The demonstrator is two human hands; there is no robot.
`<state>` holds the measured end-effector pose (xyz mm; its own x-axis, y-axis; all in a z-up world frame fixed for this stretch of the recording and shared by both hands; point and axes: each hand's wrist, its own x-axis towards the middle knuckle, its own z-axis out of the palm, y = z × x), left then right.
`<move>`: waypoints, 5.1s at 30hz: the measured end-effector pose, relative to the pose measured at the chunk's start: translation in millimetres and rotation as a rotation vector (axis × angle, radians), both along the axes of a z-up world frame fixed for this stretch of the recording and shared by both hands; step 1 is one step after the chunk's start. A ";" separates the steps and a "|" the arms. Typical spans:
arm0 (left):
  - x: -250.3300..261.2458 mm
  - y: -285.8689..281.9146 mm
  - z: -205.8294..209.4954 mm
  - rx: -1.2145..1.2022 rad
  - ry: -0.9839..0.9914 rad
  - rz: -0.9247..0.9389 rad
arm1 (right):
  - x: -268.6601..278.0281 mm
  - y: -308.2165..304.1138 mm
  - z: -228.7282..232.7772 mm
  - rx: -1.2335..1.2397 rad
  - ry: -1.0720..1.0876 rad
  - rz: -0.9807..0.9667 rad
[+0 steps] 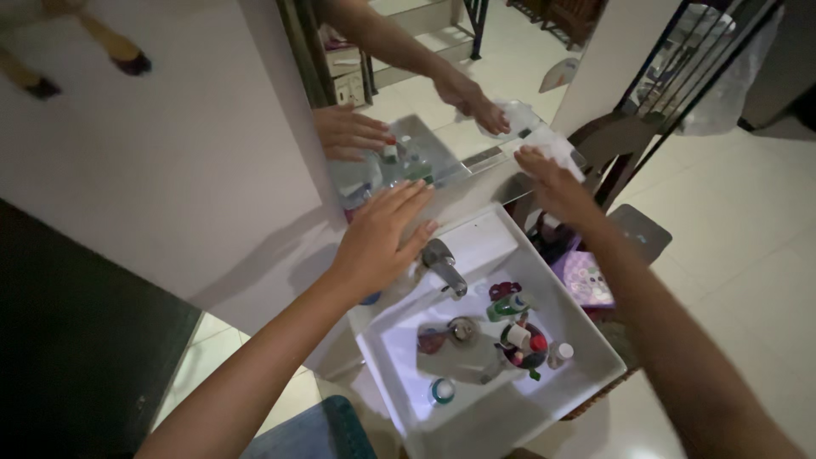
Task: The person organizes toiletries on a bathroom sink ledge, retrieves a cloth from a nearby shelf, and wipes the mirror surface.
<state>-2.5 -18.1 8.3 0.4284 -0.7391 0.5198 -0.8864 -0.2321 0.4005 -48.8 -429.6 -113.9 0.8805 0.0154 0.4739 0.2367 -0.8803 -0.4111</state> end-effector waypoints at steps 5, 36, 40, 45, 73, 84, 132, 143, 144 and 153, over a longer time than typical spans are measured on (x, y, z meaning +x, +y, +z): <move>-2.9 4.6 1.4 0.038 -0.038 -0.013 | 6.1 55.1 -18.8 -0.003 0.047 -0.026; -30.3 12.3 8.3 0.031 -0.061 0.081 | 1.3 -45.2 -28.0 0.032 -0.201 -0.085; -33.0 18.3 9.8 -0.007 -0.069 0.142 | 10.0 35.6 -28.2 0.558 0.176 -0.248; -31.2 30.0 10.4 -0.083 -0.065 0.211 | -2.9 199.5 10.4 -0.007 -0.195 -0.023; -27.4 36.5 22.9 -0.109 -0.050 0.117 | 85.5 128.9 93.7 0.907 -0.640 -0.238; -25.4 44.2 21.8 -0.107 -0.037 0.159 | 111.1 227.0 74.4 -0.028 -0.700 0.200; -45.8 23.8 20.6 -0.003 -0.055 0.086 | 113.5 251.3 234.2 -0.252 -0.845 0.130; -37.8 11.9 32.5 -0.013 -0.120 0.060 | 113.1 124.3 293.2 -0.382 -0.740 0.378; -38.8 12.1 33.5 -0.011 -0.119 0.060 | 115.6 109.3 297.2 -0.431 -0.666 0.188; -39.8 10.5 40.0 0.008 -0.164 0.044 | 133.6 -0.9 295.7 0.355 -0.652 -0.338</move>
<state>-42.3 -7.6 48.3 0.3708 -0.7259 0.5793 -0.9285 -0.2751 0.2496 84.8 -430.5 181.8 0.3561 -0.4488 0.8196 0.2696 -0.7904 -0.5500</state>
